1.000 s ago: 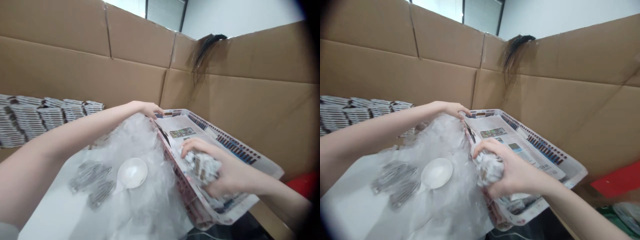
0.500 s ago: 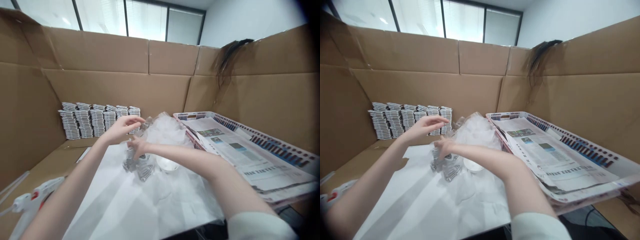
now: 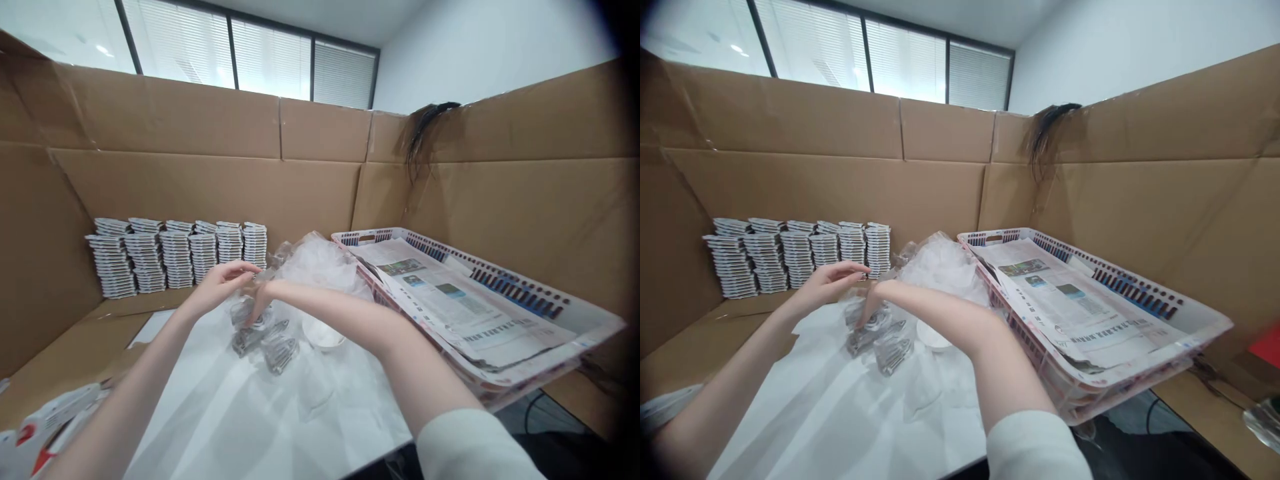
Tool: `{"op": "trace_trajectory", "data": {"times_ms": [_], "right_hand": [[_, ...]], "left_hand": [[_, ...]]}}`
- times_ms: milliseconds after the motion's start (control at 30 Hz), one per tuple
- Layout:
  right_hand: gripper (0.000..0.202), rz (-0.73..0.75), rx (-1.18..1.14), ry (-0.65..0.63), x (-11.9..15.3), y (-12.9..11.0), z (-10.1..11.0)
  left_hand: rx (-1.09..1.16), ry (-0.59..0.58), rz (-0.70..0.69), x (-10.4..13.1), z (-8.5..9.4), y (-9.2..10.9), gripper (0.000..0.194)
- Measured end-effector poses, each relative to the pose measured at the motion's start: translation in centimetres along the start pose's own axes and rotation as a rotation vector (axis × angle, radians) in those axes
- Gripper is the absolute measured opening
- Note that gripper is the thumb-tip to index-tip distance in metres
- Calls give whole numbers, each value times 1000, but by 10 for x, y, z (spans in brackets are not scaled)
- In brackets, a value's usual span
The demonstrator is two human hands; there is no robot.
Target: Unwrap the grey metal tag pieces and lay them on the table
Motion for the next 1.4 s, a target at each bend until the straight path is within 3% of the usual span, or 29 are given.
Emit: {"op": "trace_trajectory", "data": {"times_ms": [33,100,200,267,333,400,467,533,600,667,800,1033,1233,1400], "right_hand": [[72,8,79,-143,8,5,-1],[66,43,153,-164,32,16,27],[37,23,208,-41,90,52,83],[22,-138,301,88,136,98,116],[22,-366,403,185,181,152,137],[33,-525,440,192,215,202,139],[50,-643,392,104,234,248,123],[63,-687,299,37,240,282,104],[71,-644,210,-27,236,300,85],[79,-571,156,-100,230,309,67],[87,-476,86,-238,226,313,35],[101,-549,44,-302,233,325,0],[93,-630,13,-286,244,327,-4],[78,-535,-71,-195,244,312,28]], "left_hand": [[9,1,-14,-7,-4,2,33],[21,14,-70,-26,-13,12,31],[22,39,-173,-62,-38,36,26],[28,17,-229,-90,-66,55,24],[-5,-70,-317,-120,-106,76,22],[-92,-154,-444,-145,-147,99,21],[-182,-218,-547,-167,-184,116,23],[-243,-255,-570,-186,-210,120,25],[-269,-268,-564,-200,-223,117,25],[-272,-269,-561,-208,-225,111,25],[-266,-270,-538,-210,-213,92,28],[-287,-282,-461,-208,-197,58,27],[-272,-268,-415,-198,-182,48,25],[-249,-228,-396,-178,-157,48,25]]}}
Point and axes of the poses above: each hand's wrist, its own x-axis away from the middle knuckle, its own z-axis out of the back of the hand, y = z × x, the point moved 10 cm from there along -x, towards the middle knuckle, and after that the axes turned 6 degrees about x, right-handed, at the moved point
